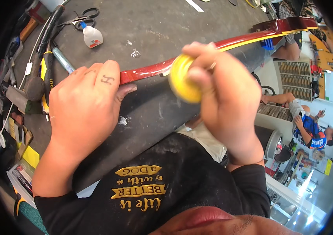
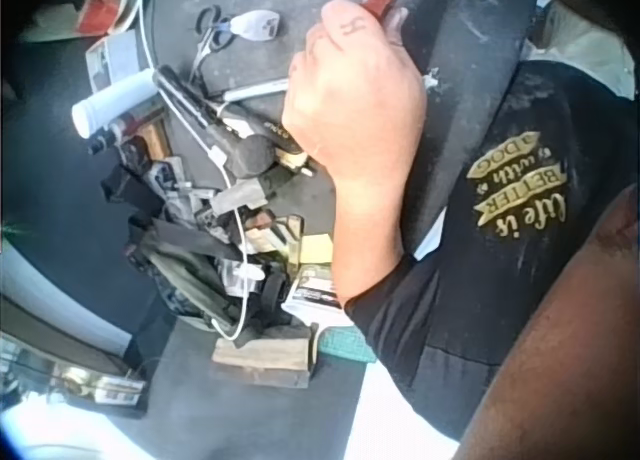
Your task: The person applies adhesive and polishes the neck of a guitar using a sanding block and a cloth.
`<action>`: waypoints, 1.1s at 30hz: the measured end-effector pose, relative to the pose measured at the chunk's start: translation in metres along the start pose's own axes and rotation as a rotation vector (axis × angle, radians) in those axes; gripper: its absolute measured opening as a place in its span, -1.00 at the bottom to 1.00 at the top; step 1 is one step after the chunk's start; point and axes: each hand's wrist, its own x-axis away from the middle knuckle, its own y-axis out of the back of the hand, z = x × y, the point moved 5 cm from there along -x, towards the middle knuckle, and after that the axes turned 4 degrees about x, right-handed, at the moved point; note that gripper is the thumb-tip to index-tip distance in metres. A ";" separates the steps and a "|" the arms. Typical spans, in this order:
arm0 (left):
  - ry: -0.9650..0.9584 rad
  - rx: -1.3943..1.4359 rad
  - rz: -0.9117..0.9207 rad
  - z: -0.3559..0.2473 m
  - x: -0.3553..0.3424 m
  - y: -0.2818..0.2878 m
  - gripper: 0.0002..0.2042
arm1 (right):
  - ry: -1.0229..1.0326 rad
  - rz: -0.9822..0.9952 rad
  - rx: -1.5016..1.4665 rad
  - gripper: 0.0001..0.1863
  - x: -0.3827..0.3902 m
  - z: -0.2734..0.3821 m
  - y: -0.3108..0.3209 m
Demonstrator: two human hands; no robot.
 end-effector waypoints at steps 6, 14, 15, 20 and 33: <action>-0.008 -0.006 0.005 0.000 0.001 0.000 -0.65 | -0.053 -0.029 0.004 -0.92 0.000 -0.008 0.001; -0.016 -0.011 -0.009 0.000 -0.001 0.001 -0.64 | 0.072 -0.032 0.001 -0.91 0.003 -0.004 -0.003; -0.009 -0.006 -0.010 0.000 -0.001 0.001 -0.64 | 0.085 -0.020 -0.025 -0.91 0.004 -0.001 -0.004; -0.027 -0.016 -0.017 0.000 -0.002 0.001 -0.64 | 0.003 -0.082 0.046 -0.93 0.003 -0.014 -0.002; -0.016 0.001 -0.008 0.001 0.000 0.000 -0.64 | 0.072 -0.074 0.018 -0.92 0.004 -0.009 -0.006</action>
